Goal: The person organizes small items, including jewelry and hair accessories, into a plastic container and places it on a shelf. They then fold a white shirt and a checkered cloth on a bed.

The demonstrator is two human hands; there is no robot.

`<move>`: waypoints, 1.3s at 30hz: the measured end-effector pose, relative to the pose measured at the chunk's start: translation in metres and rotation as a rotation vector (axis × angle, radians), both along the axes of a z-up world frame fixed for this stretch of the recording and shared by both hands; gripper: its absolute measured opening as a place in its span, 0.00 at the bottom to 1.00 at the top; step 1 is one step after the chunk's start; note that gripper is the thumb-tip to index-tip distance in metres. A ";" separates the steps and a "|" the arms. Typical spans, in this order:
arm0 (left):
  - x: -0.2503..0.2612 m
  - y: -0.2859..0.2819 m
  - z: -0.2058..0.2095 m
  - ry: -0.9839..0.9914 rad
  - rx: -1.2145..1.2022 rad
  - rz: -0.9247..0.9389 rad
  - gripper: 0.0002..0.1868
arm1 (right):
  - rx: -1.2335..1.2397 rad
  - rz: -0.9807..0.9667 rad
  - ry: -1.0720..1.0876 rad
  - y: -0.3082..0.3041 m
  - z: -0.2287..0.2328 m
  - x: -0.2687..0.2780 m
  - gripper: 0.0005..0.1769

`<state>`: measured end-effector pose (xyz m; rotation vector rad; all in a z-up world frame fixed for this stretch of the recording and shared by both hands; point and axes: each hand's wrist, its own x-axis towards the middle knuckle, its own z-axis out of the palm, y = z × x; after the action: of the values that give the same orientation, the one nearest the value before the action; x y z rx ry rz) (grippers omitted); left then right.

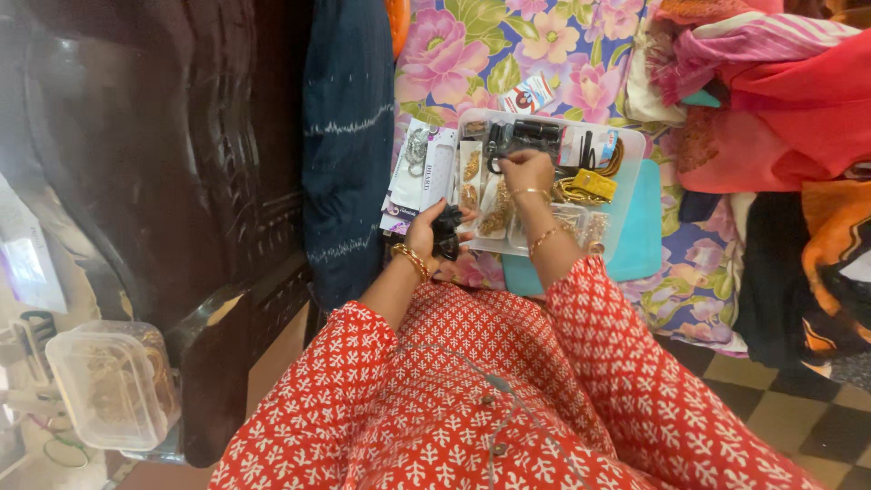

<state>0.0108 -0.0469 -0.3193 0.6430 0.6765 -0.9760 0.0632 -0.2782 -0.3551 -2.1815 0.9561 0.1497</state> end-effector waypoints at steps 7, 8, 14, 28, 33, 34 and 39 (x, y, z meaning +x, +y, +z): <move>0.006 0.016 0.025 0.073 -0.128 0.095 0.25 | 0.768 -0.413 -0.089 -0.010 -0.026 0.032 0.11; 0.008 0.015 0.029 0.080 -0.124 0.107 0.25 | 0.926 -0.442 -0.081 -0.011 -0.015 0.026 0.10; 0.008 -0.030 0.006 -0.049 -0.005 0.257 0.21 | 1.223 -0.514 0.027 0.018 0.080 -0.056 0.11; -0.030 -0.129 0.109 -1.180 1.189 -0.012 0.20 | 1.589 -0.559 -0.396 0.016 0.053 -0.092 0.25; -0.030 -0.136 0.111 -1.228 1.126 0.012 0.22 | 1.774 -0.627 -0.388 0.013 0.058 -0.096 0.26; -0.031 -0.137 0.112 -1.209 1.097 0.005 0.23 | 1.780 -0.636 -0.395 0.011 0.056 -0.096 0.26; -0.037 -0.134 0.120 -1.364 1.113 -0.030 0.27 | 1.734 -0.570 -0.549 0.002 0.052 -0.104 0.25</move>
<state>-0.0258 -0.1813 -0.1995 2.0122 -0.1204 0.0773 -0.0404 -0.2762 -0.3034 -0.2888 0.5969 0.0422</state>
